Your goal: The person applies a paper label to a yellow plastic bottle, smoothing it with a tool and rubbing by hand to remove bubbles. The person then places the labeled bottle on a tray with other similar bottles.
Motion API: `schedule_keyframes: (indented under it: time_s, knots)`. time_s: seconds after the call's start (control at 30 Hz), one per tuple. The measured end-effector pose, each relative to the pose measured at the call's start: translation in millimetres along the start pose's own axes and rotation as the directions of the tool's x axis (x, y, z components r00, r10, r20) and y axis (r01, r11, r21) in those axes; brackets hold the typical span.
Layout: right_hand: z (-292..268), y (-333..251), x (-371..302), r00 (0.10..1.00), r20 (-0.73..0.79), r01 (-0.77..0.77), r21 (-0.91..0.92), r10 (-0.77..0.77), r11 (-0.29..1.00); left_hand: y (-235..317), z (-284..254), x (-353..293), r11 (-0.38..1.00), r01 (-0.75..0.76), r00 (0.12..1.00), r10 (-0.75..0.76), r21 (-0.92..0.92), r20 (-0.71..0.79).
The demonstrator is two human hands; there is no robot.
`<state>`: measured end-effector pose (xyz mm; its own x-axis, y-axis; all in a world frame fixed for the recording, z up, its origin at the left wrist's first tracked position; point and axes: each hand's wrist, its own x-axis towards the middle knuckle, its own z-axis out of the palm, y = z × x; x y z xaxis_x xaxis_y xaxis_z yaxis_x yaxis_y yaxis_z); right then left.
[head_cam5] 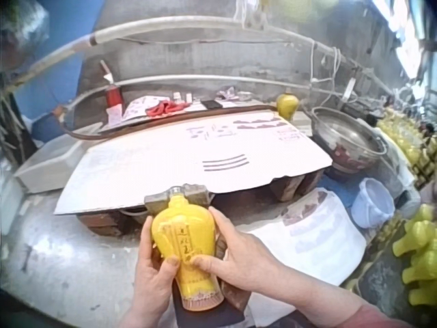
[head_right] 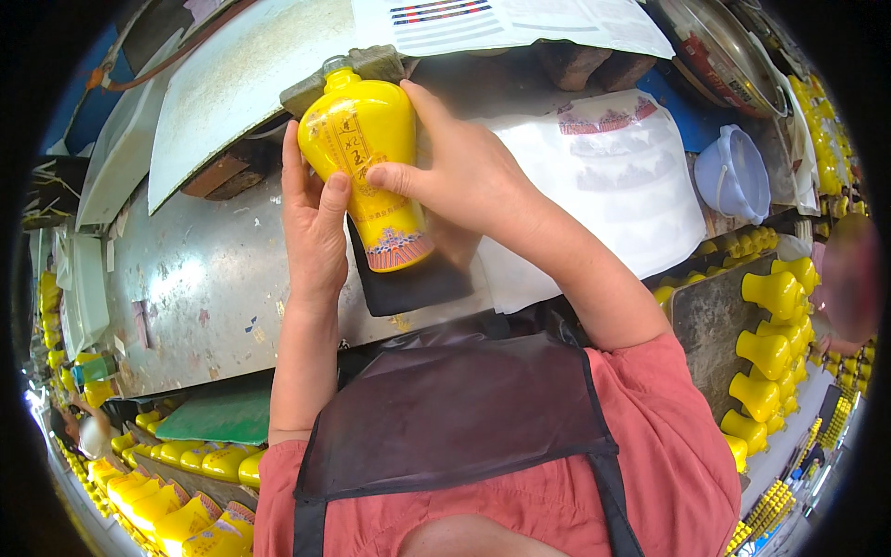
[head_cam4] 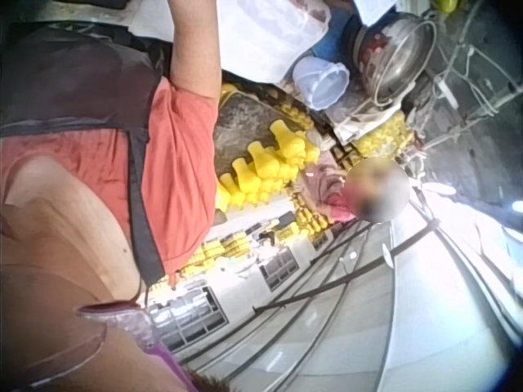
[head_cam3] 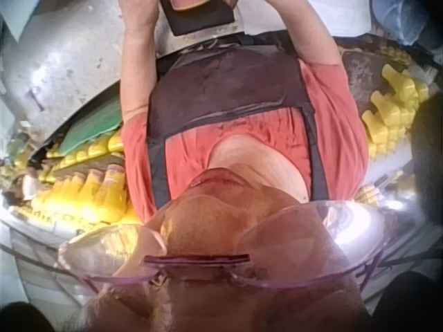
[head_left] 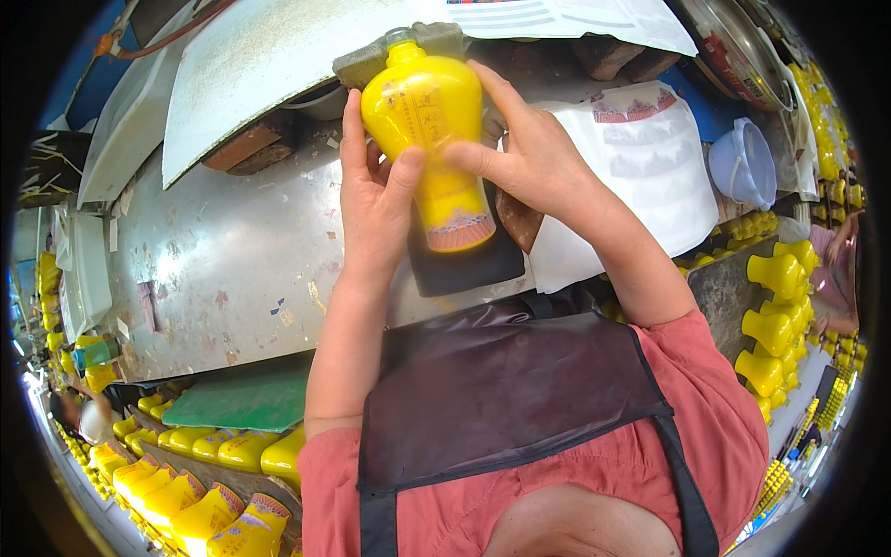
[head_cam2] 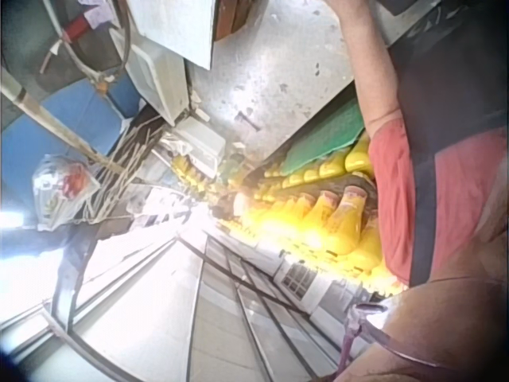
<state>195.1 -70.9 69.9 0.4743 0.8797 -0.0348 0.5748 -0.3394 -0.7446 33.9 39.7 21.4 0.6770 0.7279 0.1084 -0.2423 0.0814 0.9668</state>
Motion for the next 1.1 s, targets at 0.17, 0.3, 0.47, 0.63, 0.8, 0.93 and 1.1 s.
schedule_keyframes:
  time_s: [0.17,0.3,0.47,0.63,0.8,0.93,1.1]
  knots:
    - [-5,1,1,1.000,-0.002,-0.002,-0.032,0.002,1.000,-4,-5,2,0.991,-0.042,0.999,0.041,0.128,0.011]
    - [-10,0,2,0.935,-0.248,0.231,-0.119,-0.255,0.966,0,-11,10,0.824,-0.248,0.964,0.264,0.510,0.043]
    - [-5,-6,16,0.812,-0.209,0.488,-0.266,-0.544,0.831,8,-10,19,0.431,-0.422,0.879,0.409,0.798,0.244]
    - [-4,-10,24,0.833,-0.165,0.458,-0.332,-0.528,0.825,7,-4,22,0.401,-0.404,0.878,0.421,0.822,0.227]
    - [-10,-14,27,0.879,-0.061,0.426,-0.346,-0.474,0.836,2,-7,24,0.403,-0.435,0.859,0.453,0.805,0.238]
    - [-12,-13,30,0.850,-0.073,0.499,-0.211,-0.522,0.841,1,-14,24,0.422,-0.465,0.858,0.432,0.778,0.278]
    - [-13,-2,25,0.890,0.008,0.447,-0.218,-0.457,0.867,0,-17,21,0.415,-0.466,0.868,0.387,0.781,0.313]
